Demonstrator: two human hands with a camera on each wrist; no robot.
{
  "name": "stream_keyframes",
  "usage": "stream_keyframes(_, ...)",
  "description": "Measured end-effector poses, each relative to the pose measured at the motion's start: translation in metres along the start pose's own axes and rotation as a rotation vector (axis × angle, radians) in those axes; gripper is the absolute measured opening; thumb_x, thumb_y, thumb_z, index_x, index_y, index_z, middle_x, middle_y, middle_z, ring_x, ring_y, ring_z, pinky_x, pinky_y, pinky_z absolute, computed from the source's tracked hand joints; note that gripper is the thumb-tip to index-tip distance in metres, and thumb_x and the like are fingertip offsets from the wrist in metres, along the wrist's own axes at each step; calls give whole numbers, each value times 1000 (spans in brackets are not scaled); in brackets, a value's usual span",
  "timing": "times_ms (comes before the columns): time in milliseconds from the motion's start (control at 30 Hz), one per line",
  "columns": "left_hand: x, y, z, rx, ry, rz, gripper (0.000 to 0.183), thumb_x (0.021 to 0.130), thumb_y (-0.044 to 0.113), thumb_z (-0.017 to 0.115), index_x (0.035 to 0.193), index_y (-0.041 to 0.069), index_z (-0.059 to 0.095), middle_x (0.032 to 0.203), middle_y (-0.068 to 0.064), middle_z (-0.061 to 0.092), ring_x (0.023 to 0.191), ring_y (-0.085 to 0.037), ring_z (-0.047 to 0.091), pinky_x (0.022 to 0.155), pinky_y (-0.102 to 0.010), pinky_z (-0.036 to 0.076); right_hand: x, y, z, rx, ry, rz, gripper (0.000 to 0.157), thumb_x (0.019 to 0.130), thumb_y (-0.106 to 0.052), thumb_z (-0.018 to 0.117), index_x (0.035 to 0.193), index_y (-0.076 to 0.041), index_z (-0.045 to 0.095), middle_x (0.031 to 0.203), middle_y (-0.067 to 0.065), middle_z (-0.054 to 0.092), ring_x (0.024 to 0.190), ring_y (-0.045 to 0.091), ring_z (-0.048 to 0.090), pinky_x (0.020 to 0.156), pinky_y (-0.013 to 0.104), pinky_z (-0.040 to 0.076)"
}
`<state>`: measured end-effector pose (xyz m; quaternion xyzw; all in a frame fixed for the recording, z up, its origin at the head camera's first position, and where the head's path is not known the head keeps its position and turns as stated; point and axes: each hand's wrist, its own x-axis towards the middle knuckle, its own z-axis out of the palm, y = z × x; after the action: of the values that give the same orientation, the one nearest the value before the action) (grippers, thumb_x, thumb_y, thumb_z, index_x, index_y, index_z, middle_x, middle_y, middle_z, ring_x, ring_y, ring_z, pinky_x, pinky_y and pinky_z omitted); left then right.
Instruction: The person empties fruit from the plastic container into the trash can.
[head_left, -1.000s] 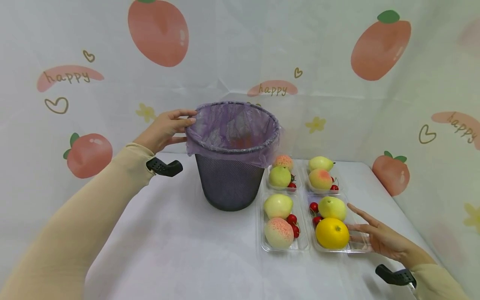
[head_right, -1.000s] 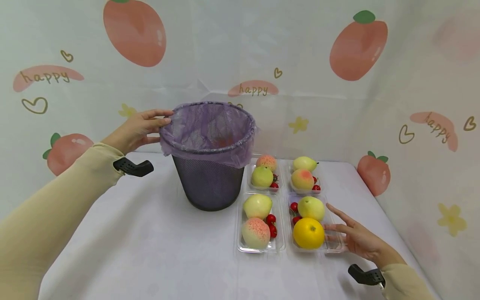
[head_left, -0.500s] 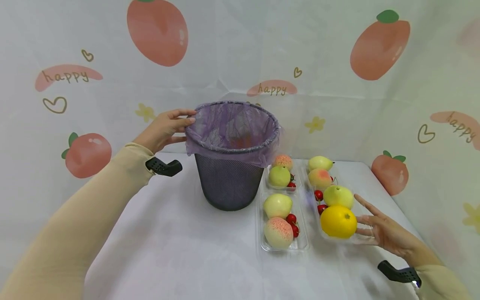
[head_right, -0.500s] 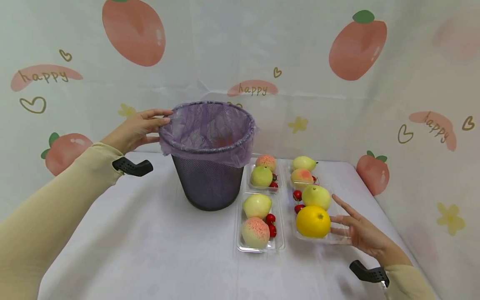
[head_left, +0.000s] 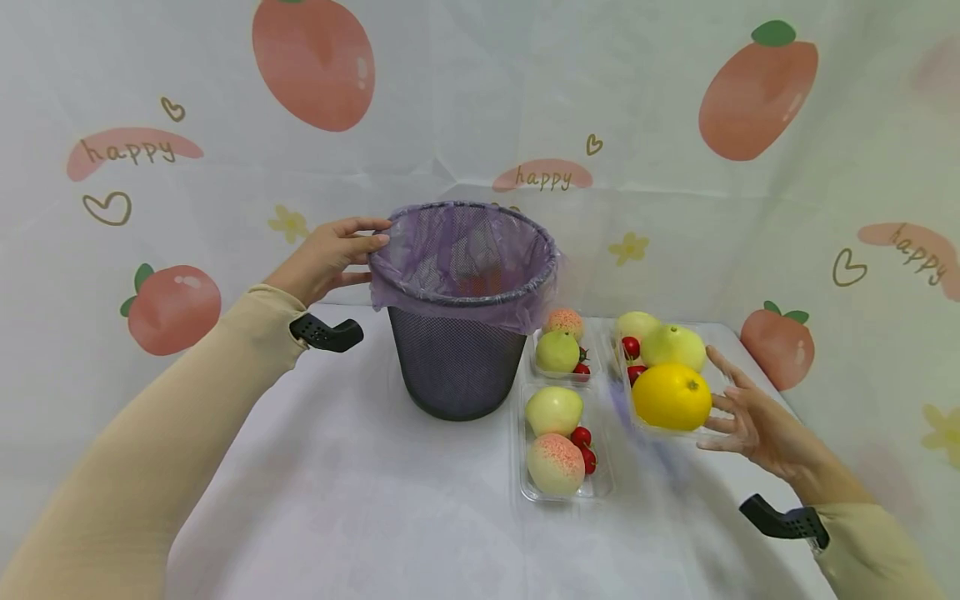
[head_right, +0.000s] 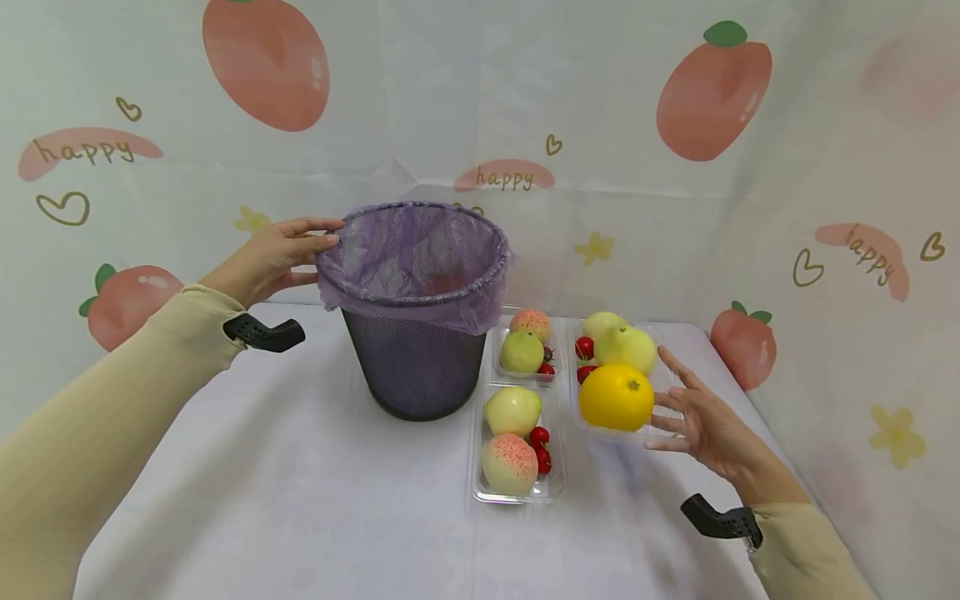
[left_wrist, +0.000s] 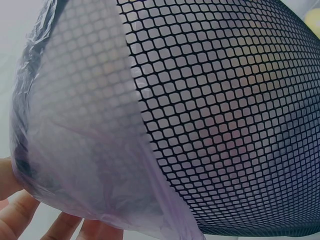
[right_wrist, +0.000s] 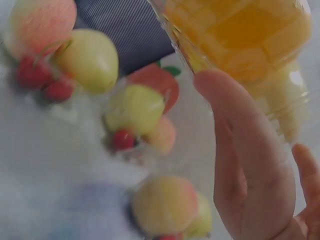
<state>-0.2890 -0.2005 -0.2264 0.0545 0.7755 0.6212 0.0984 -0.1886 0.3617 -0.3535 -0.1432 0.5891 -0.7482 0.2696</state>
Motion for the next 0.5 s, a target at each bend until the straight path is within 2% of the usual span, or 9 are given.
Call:
stream_keyframes(33,0,0,0,-1,-2,1,53,98,31,57,146,16,40,126,0,49,99,-7,59,106,-41,41,2,-3,2,-15,22,-3,53,106,-27,18,149,-55,3,155,11,7,116,23,62,86,45,54)
stream_keyframes(67,0,0,0,-1,-3,1,53,98,31,57,146,16,40,126,0,49,99,-7,59,105,-41,41,4,-6,5,-18,31,-9,53,106,-28,18,149,-55,3,156,15,-6,116,22,62,86,44,54)
stream_keyframes(100,0,0,0,-1,-2,1,53,98,31,58,146,16,40,126,0,49,99,-7,59,105,-41,41,6,-9,7,-8,35,-20,52,106,-29,19,149,-56,5,155,14,-5,116,22,62,86,43,54)
stream_keyframes(200,0,0,0,1,-1,1,53,98,31,58,146,16,40,127,0,48,100,-8,58,106,-41,41,12,-19,13,77,1,-70,51,106,-27,21,148,-55,19,150,0,32,117,25,62,86,43,55)
stream_keyframes(267,0,0,0,2,0,1,53,98,31,58,145,16,40,127,0,48,100,-8,58,105,-41,41,16,-27,17,127,-33,-95,50,105,-25,22,147,-54,24,143,-4,44,117,26,61,86,43,55)
stream_keyframes(300,0,0,0,3,0,2,53,98,31,57,146,16,40,127,0,48,99,-8,58,105,-40,41,18,-30,19,146,-41,-103,50,106,-25,22,147,-54,25,135,-9,48,117,26,61,86,43,55)
stream_keyframes(333,0,0,0,5,-1,2,53,98,31,57,146,16,40,126,0,49,99,-7,58,105,-40,42,21,-34,21,158,-47,-107,51,105,-25,21,147,-55,23,144,-1,42,116,26,61,86,42,55)
stream_keyframes(433,-1,0,0,5,-4,3,52,99,31,57,146,16,40,125,0,49,98,-7,59,104,-40,42,28,-46,24,127,-26,-118,53,105,-28,26,148,-55,15,147,7,23,116,23,60,85,41,56)
stream_keyframes(500,-1,1,0,7,-6,4,52,99,30,56,146,15,40,126,0,48,98,-7,59,105,-40,41,33,-54,26,128,-13,-131,56,104,-28,28,149,-55,8,145,9,21,116,23,60,83,41,57)
